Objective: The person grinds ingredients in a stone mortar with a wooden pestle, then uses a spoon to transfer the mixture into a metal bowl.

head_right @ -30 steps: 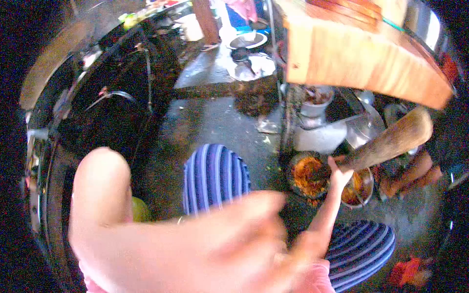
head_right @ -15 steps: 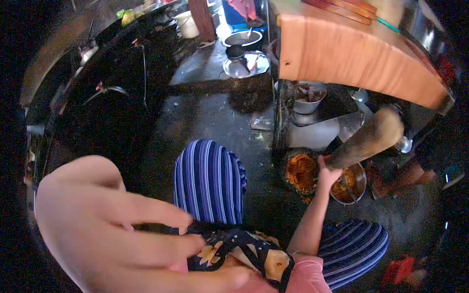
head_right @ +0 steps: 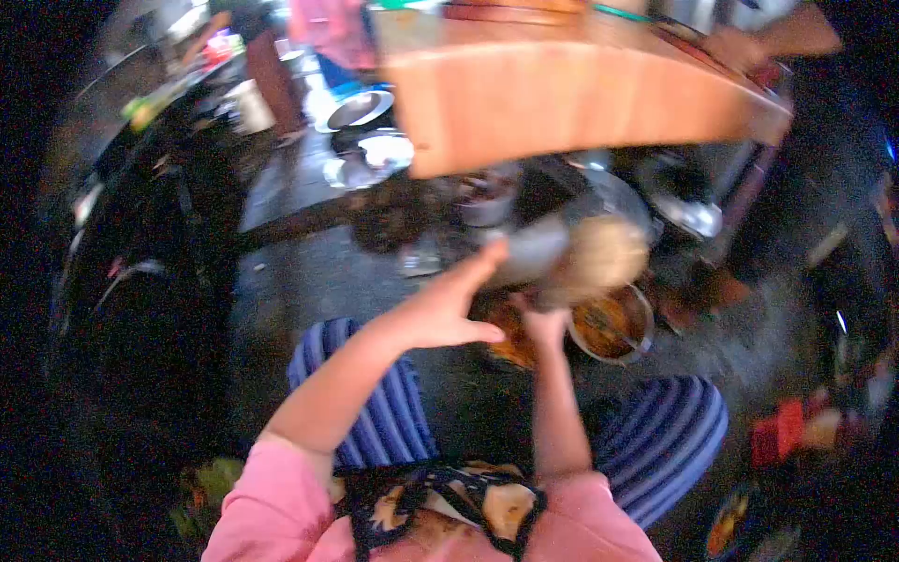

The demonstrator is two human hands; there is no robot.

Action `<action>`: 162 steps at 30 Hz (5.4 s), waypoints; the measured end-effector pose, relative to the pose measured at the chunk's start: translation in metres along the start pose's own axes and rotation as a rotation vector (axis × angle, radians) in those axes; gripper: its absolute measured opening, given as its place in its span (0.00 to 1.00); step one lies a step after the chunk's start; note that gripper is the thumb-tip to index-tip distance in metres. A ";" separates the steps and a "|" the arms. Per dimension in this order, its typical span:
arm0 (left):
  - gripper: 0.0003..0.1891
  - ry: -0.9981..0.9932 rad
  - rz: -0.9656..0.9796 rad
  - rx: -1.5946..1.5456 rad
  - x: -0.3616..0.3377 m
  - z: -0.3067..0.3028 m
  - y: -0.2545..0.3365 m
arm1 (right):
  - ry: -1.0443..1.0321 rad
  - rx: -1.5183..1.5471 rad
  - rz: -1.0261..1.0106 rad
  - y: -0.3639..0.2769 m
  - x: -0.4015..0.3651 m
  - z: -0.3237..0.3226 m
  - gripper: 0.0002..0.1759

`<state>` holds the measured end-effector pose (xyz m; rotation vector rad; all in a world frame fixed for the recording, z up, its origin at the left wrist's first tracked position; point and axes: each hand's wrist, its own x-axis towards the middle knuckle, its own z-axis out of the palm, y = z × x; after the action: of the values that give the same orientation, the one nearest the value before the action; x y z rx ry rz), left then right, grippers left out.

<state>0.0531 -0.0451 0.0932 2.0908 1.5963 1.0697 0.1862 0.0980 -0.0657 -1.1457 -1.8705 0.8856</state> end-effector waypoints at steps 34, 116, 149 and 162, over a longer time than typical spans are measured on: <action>0.31 0.461 -0.524 -0.701 0.018 0.034 -0.078 | 0.020 -1.023 0.257 0.337 0.038 -0.129 0.22; 0.27 0.680 -0.630 -0.910 -0.119 -0.064 -0.080 | -0.180 -0.544 0.000 0.051 -0.124 0.011 0.30; 0.35 0.071 -0.060 -0.911 -0.047 -0.043 -0.054 | -0.195 -0.517 -0.048 0.079 -0.125 -0.001 0.29; 0.33 -0.048 0.038 -0.873 -0.045 -0.044 -0.045 | -0.252 -0.634 0.078 0.110 -0.121 -0.001 0.24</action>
<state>-0.0142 -0.0796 0.0773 1.5196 0.8138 1.3802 0.2680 0.0259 -0.1877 -1.5398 -2.4248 0.4943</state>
